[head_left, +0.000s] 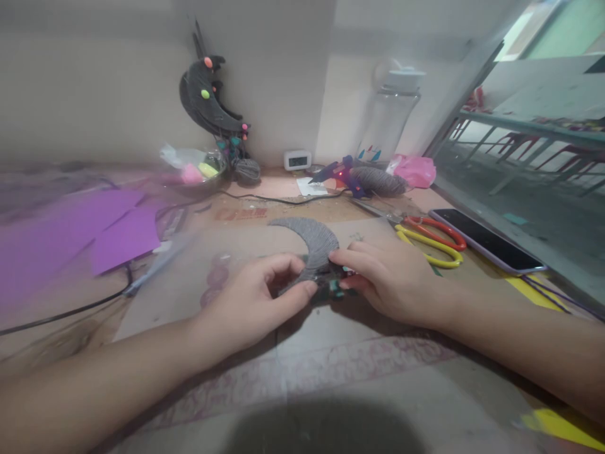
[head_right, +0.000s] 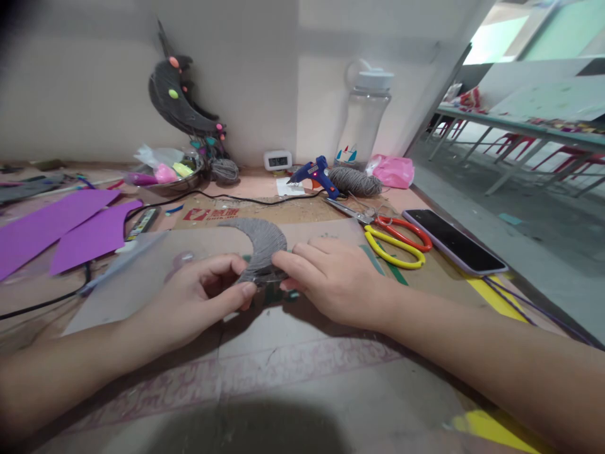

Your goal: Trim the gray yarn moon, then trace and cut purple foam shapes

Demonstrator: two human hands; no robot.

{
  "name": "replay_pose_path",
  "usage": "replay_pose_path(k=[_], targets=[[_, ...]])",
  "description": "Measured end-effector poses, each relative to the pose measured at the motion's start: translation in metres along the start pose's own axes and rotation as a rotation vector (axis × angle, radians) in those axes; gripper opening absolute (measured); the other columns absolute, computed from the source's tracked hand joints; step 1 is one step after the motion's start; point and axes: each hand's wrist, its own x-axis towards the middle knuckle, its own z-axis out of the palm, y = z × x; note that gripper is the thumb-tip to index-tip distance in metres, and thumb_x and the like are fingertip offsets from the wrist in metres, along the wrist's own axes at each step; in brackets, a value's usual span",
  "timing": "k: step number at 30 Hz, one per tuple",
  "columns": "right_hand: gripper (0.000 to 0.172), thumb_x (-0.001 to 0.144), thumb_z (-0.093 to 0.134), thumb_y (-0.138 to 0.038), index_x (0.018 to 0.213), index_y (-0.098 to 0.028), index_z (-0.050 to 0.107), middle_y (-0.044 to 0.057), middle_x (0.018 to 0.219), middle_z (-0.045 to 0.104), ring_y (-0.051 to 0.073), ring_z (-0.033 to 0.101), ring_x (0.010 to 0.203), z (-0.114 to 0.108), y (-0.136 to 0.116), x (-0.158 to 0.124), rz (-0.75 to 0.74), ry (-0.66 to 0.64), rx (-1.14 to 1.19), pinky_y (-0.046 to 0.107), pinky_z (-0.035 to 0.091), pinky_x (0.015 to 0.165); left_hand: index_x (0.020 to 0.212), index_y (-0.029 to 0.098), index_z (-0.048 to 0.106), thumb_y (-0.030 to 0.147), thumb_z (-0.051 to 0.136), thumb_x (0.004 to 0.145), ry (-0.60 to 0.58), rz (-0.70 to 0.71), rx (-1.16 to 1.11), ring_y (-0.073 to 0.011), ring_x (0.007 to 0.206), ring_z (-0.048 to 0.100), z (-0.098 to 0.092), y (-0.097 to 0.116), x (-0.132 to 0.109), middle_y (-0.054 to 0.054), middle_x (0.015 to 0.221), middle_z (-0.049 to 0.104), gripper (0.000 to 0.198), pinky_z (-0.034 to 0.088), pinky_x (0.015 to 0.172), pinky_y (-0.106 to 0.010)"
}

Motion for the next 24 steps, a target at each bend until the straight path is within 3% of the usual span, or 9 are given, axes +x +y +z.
replay_pose_path(k=[11, 24], targets=[[0.022, 0.104, 0.041, -0.022, 0.102, -0.013, 0.062, 0.001, 0.070, 0.061, 0.016, 0.049, 0.062, -0.0013, 0.0016, 0.0013, -0.034, 0.017, -0.051, 0.030, 0.025, 0.057, 0.075, 0.019, 0.055, 0.033, 0.057, 0.091, 0.009, 0.012, 0.022, -0.0094, 0.058, 0.052, 0.0004, -0.0021, -0.0024, 0.004, 0.066, 0.057, 0.021, 0.039, 0.053, -0.020], [0.023, 0.104, 0.041, -0.023, 0.102, -0.014, 0.062, 0.002, 0.071, 0.063, 0.016, 0.051, 0.062, 0.0010, 0.0010, -0.0002, -0.023, 0.025, -0.051, 0.030, 0.028, 0.057, 0.075, 0.020, 0.055, 0.035, 0.056, 0.091, 0.001, -0.008, -0.002, -0.0105, 0.058, 0.051, 0.0002, 0.0007, -0.0012, 0.003, 0.067, 0.058, 0.022, 0.039, 0.052, -0.020]])
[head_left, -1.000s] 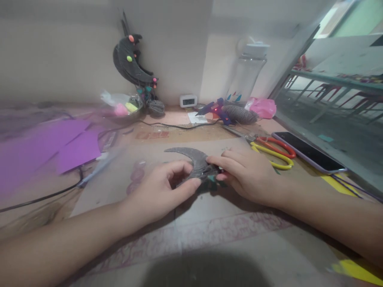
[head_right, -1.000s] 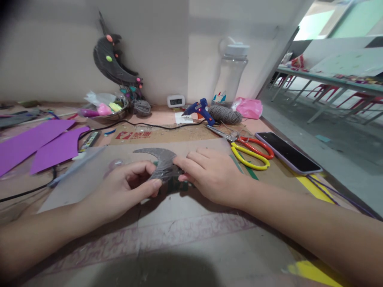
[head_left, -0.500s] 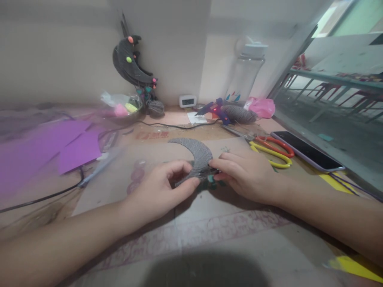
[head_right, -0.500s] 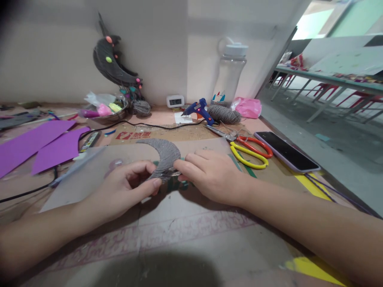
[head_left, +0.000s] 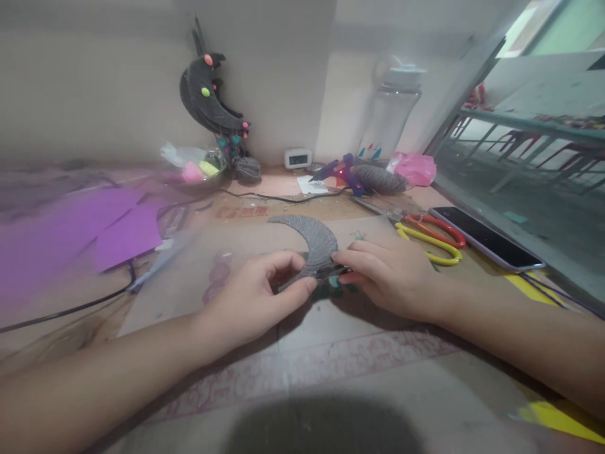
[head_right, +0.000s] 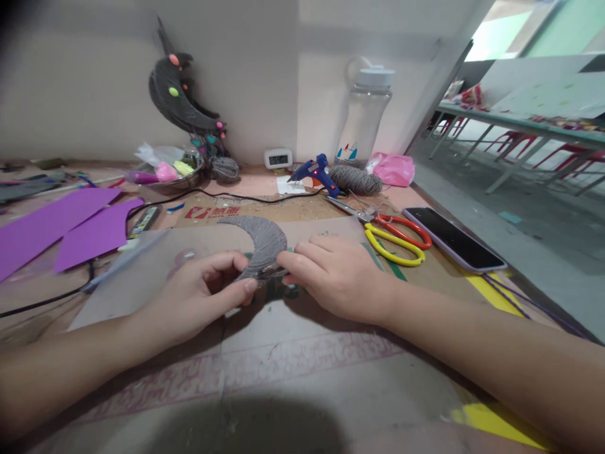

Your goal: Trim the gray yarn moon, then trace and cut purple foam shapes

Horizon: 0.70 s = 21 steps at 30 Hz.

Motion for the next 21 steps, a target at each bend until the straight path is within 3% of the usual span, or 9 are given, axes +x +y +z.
replay_pose_path(k=[4, 8, 15, 21], targets=[[0.025, 0.104, 0.041, -0.026, 0.105, -0.013, 0.063, 0.004, 0.074, 0.066, 0.016, 0.055, 0.062, -0.002, -0.004, 0.000, 0.093, 0.002, 0.096, 0.029, 0.032, 0.057, 0.074, 0.020, 0.055, 0.035, 0.057, 0.090, 0.004, -0.004, 0.002, -0.0103, 0.058, 0.049, 0.000, 0.001, 0.001, 0.004, 0.066, 0.057, 0.022, 0.038, 0.051, -0.020], [0.027, 0.099, 0.055, -0.036, 0.110, -0.013, 0.062, 0.006, 0.086, 0.073, 0.013, 0.059, 0.062, -0.007, -0.009, -0.002, 0.214, 0.042, 0.307, 0.026, 0.040, 0.058, 0.075, 0.020, 0.055, 0.035, 0.056, 0.091, 0.005, 0.006, 0.029, -0.0111, 0.061, 0.051, 0.000, -0.001, 0.002, 0.003, 0.068, 0.059, 0.022, 0.038, 0.053, -0.021], [0.032, 0.088, 0.058, -0.008, 0.118, -0.018, 0.064, 0.002, 0.083, 0.075, 0.014, 0.064, 0.069, 0.001, -0.017, -0.001, 0.136, 0.067, 0.339, 0.026, 0.043, 0.062, 0.075, 0.020, 0.058, 0.032, 0.057, 0.090, -0.012, 0.041, 0.075, -0.0104, 0.059, 0.048, 0.001, -0.003, 0.004, 0.005, 0.066, 0.057, 0.019, 0.037, 0.054, -0.021], [0.029, 0.087, 0.056, -0.006, 0.110, -0.020, 0.067, 0.001, 0.085, 0.076, 0.013, 0.066, 0.070, 0.006, -0.019, 0.000, 0.172, 0.064, 0.414, 0.025, 0.045, 0.064, 0.072, 0.019, 0.057, 0.030, 0.058, 0.086, -0.004, 0.047, 0.150, -0.0106, 0.059, 0.044, 0.002, 0.001, 0.005, 0.005, 0.064, 0.052, 0.018, 0.034, 0.054, -0.021]])
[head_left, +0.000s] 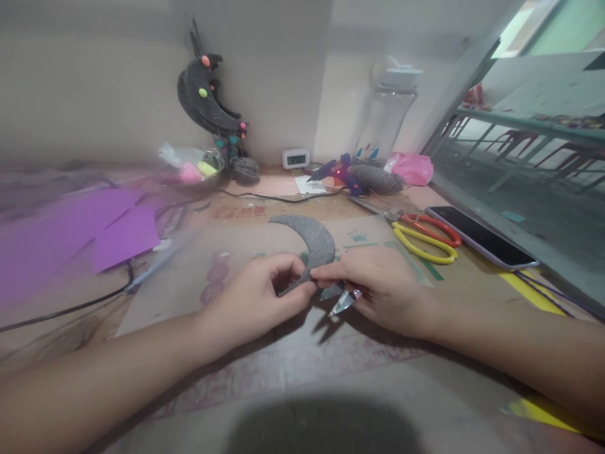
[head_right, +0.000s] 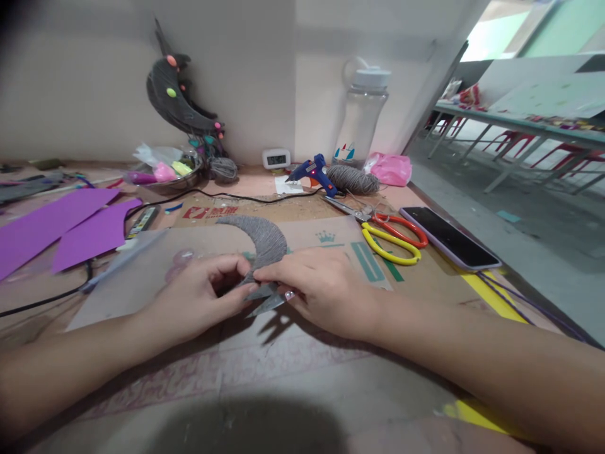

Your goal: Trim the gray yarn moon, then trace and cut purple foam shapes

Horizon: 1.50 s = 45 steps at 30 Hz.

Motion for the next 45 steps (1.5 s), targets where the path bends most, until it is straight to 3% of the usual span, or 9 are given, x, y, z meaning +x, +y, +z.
replay_pose_path(k=[4, 9, 14, 17, 20, 23, 27, 35, 45], targets=[[0.021, 0.084, 0.060, -0.006, 0.099, -0.019, 0.068, 0.000, 0.082, 0.076, 0.011, 0.066, 0.067, 0.002, -0.003, 0.004, 0.068, 0.022, 0.056, 0.022, 0.045, 0.064, 0.073, 0.019, 0.056, 0.034, 0.060, 0.087, -0.004, -0.029, -0.024, -0.0109, 0.061, 0.045, 0.000, -0.002, 0.000, 0.005, 0.065, 0.052, 0.021, 0.034, 0.055, -0.021], [0.009, 0.087, 0.058, -0.015, 0.093, -0.019, 0.063, 0.000, 0.075, 0.072, 0.011, 0.060, 0.058, 0.000, -0.007, 0.007, 0.113, -0.057, 0.025, 0.022, 0.040, 0.057, 0.073, 0.019, 0.055, 0.033, 0.059, 0.087, -0.012, -0.048, -0.022, -0.0112, 0.062, 0.045, 0.001, -0.003, 0.001, 0.005, 0.066, 0.052, 0.021, 0.033, 0.055, -0.022], [0.006, 0.093, 0.052, -0.016, 0.089, -0.020, 0.056, -0.002, 0.072, 0.066, 0.010, 0.056, 0.059, -0.009, -0.011, 0.001, -0.031, -0.169, 0.196, 0.021, 0.041, 0.059, 0.075, 0.021, 0.048, 0.036, 0.057, 0.089, 0.074, -0.144, -0.125, -0.0116, 0.060, 0.047, -0.001, -0.007, 0.003, 0.005, 0.063, 0.053, 0.023, 0.036, 0.057, -0.023], [0.024, 0.098, 0.054, -0.037, 0.083, -0.020, 0.055, -0.001, 0.065, 0.060, 0.013, 0.052, 0.059, -0.013, -0.011, 0.001, -0.129, -0.183, 0.214, 0.025, 0.038, 0.058, 0.074, 0.021, 0.048, 0.037, 0.058, 0.088, 0.100, -0.143, -0.150, -0.0123, 0.061, 0.050, -0.003, -0.006, 0.004, 0.005, 0.063, 0.056, 0.023, 0.039, 0.059, -0.025], [0.046, 0.101, 0.040, -0.057, 0.093, -0.016, 0.059, 0.002, 0.070, 0.060, 0.013, 0.049, 0.058, -0.015, -0.007, 0.004, -0.038, -0.083, 0.141, 0.026, 0.037, 0.057, 0.074, 0.021, 0.049, 0.035, 0.058, 0.088, 0.092, -0.129, -0.145, -0.0124, 0.062, 0.051, -0.004, -0.003, 0.003, 0.003, 0.065, 0.058, 0.022, 0.039, 0.059, -0.025], [0.049, 0.106, 0.028, -0.049, 0.102, -0.013, 0.062, 0.005, 0.077, 0.062, 0.015, 0.051, 0.063, -0.016, -0.001, 0.006, 0.054, -0.059, -0.023, 0.028, 0.039, 0.061, 0.074, 0.021, 0.051, 0.034, 0.057, 0.089, 0.085, -0.118, -0.140, -0.0116, 0.061, 0.051, -0.003, -0.001, 0.001, 0.003, 0.065, 0.058, 0.021, 0.039, 0.056, -0.023], [0.041, 0.106, 0.035, -0.040, 0.103, -0.013, 0.066, 0.006, 0.076, 0.064, 0.017, 0.053, 0.066, -0.015, 0.006, 0.005, 0.055, -0.053, -0.204, 0.029, 0.038, 0.062, 0.074, 0.020, 0.053, 0.033, 0.057, 0.090, 0.075, -0.107, -0.150, -0.0109, 0.059, 0.050, -0.002, -0.001, -0.002, 0.003, 0.065, 0.057, 0.021, 0.039, 0.055, -0.023], [0.036, 0.105, 0.041, -0.032, 0.097, -0.011, 0.070, 0.006, 0.072, 0.065, 0.017, 0.054, 0.064, -0.014, 0.009, 0.007, -0.030, -0.002, -0.308, 0.028, 0.036, 0.059, 0.078, 0.021, 0.063, 0.030, 0.054, 0.091, 0.052, -0.046, -0.105, -0.0128, 0.062, 0.053, -0.004, 0.000, -0.001, 0.003, 0.064, 0.059, 0.018, 0.040, 0.057, -0.024], [0.036, 0.105, 0.040, -0.031, 0.097, -0.013, 0.070, 0.005, 0.071, 0.065, 0.017, 0.055, 0.064, -0.014, 0.010, 0.008, -0.031, -0.040, -0.378, 0.029, 0.035, 0.059, 0.073, 0.021, 0.061, 0.031, 0.055, 0.090, 0.063, -0.066, -0.066, -0.0130, 0.061, 0.055, -0.005, 0.001, -0.002, 0.004, 0.063, 0.061, 0.020, 0.040, 0.057, -0.024]])
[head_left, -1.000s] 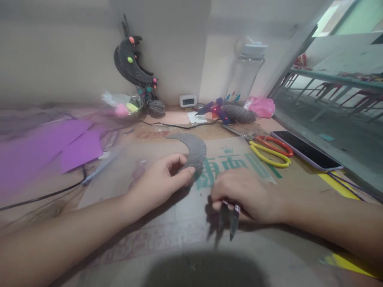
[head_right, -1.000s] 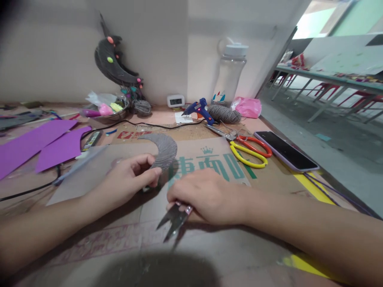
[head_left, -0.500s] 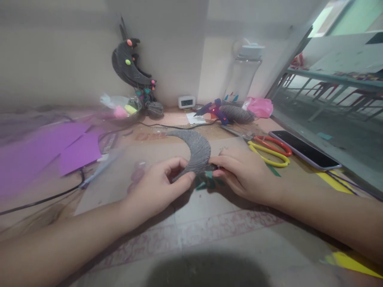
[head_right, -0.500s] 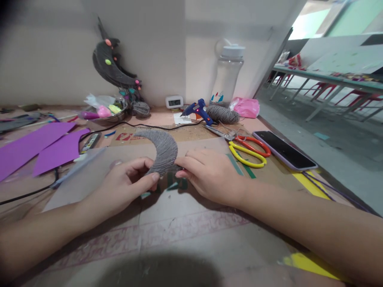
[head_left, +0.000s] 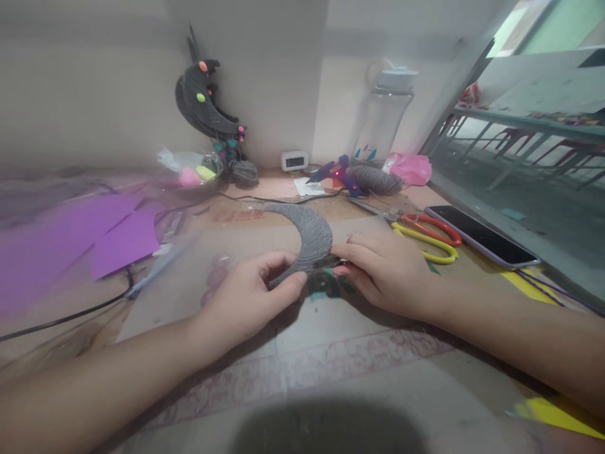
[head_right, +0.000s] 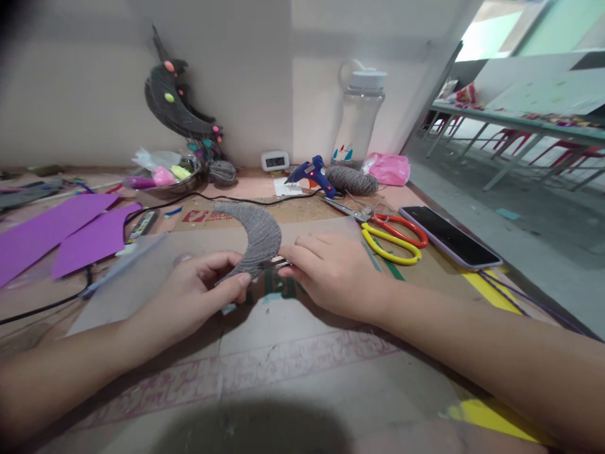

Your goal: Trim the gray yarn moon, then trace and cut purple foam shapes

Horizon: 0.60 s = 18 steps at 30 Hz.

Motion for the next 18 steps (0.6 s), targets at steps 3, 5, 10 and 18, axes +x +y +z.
replay_pose_path(k=[3, 5, 10, 18], targets=[[0.036, 0.105, 0.040, -0.030, 0.095, -0.013, 0.070, 0.005, 0.071, 0.066, 0.016, 0.055, 0.064, 0.0002, -0.0009, -0.0001, -0.004, 0.003, -0.013, 0.029, 0.034, 0.058, 0.071, 0.020, 0.059, 0.031, 0.054, 0.090, -0.010, 0.018, 0.033, -0.0128, 0.061, 0.054, -0.0002, 0.0002, 0.0009, 0.003, 0.063, 0.061, 0.023, 0.040, 0.058, -0.025], [0.035, 0.105, 0.040, -0.029, 0.094, -0.013, 0.070, 0.005, 0.070, 0.066, 0.016, 0.055, 0.063, 0.0001, -0.0015, 0.0001, -0.015, 0.011, -0.021, 0.029, 0.033, 0.058, 0.070, 0.020, 0.057, 0.032, 0.053, 0.090, -0.017, 0.024, 0.056, -0.0127, 0.061, 0.054, -0.0002, 0.0005, 0.0009, 0.003, 0.063, 0.060, 0.024, 0.039, 0.058, -0.025], [0.036, 0.105, 0.040, -0.028, 0.093, -0.012, 0.070, 0.005, 0.069, 0.066, 0.016, 0.054, 0.062, -0.0005, -0.0016, 0.0009, -0.043, 0.016, -0.058, 0.030, 0.033, 0.057, 0.068, 0.020, 0.054, 0.033, 0.052, 0.089, -0.016, 0.006, 0.065, -0.0128, 0.059, 0.053, 0.0010, 0.0003, -0.0006, 0.003, 0.062, 0.059, 0.025, 0.037, 0.056, -0.025], [0.033, 0.105, 0.042, -0.026, 0.094, -0.012, 0.070, 0.004, 0.069, 0.066, 0.015, 0.054, 0.061, 0.0021, -0.0003, -0.0014, -0.062, 0.035, -0.043, 0.030, 0.032, 0.056, 0.073, 0.019, 0.058, 0.033, 0.053, 0.091, -0.043, -0.015, -0.017, -0.0123, 0.062, 0.053, 0.0014, -0.0018, -0.0019, 0.003, 0.065, 0.060, 0.024, 0.039, 0.057, -0.024]])
